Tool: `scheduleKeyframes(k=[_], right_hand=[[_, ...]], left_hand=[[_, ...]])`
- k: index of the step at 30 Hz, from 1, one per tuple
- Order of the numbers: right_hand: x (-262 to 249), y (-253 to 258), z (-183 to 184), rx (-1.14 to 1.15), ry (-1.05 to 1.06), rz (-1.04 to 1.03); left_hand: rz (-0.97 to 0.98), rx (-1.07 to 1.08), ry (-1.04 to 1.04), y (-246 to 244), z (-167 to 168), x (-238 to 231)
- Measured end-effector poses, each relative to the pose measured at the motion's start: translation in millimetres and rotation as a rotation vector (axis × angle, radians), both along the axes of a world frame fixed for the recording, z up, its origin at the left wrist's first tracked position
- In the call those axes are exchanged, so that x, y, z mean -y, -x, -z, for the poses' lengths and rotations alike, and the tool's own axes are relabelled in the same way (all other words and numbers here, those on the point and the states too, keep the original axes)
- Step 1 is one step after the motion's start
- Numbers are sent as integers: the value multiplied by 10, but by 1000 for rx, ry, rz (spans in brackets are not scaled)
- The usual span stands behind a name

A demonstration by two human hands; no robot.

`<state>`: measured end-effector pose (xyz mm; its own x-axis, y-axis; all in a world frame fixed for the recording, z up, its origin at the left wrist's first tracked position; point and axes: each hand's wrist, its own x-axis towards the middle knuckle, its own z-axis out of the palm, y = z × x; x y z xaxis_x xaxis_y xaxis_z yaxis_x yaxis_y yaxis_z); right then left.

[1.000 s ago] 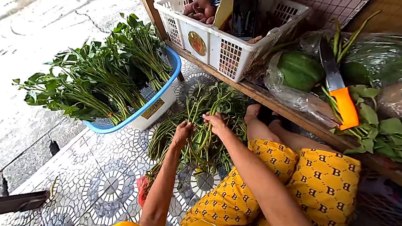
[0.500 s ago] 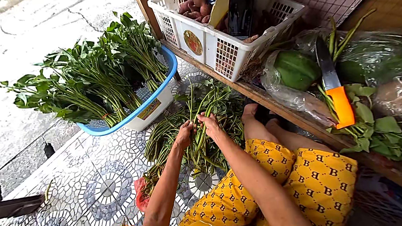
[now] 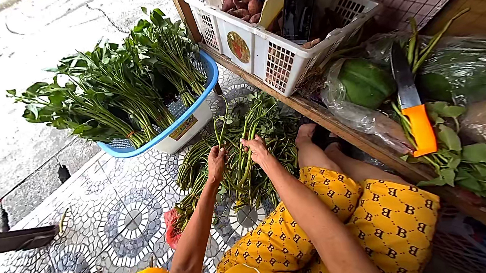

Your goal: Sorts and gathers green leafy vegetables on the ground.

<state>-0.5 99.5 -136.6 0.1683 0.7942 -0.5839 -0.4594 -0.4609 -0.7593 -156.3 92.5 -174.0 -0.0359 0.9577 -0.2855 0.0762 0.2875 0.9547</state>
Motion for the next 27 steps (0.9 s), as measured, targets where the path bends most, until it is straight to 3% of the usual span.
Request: scheduleKeyframes(k=[6,12,17,22,24,27], right_hand=[[-7,76,25,0,40,-37],[8,33,4,-36,64,24],[4,-10,7,-36,81,54],[38,-16,63,32,83,-2],[46,-16,84,66,89,-36],[94,-27,87,112,69,-114]], left_hand=[[-42,32,-47,-34,-16,10],[-51,-592,67,197,-25,77],[12,-964,316,720,204,804],[389,-1055,487,1029,526,1593],[425,-1074,385,907,483,1633],[322,-913,-134,455,293,1254]])
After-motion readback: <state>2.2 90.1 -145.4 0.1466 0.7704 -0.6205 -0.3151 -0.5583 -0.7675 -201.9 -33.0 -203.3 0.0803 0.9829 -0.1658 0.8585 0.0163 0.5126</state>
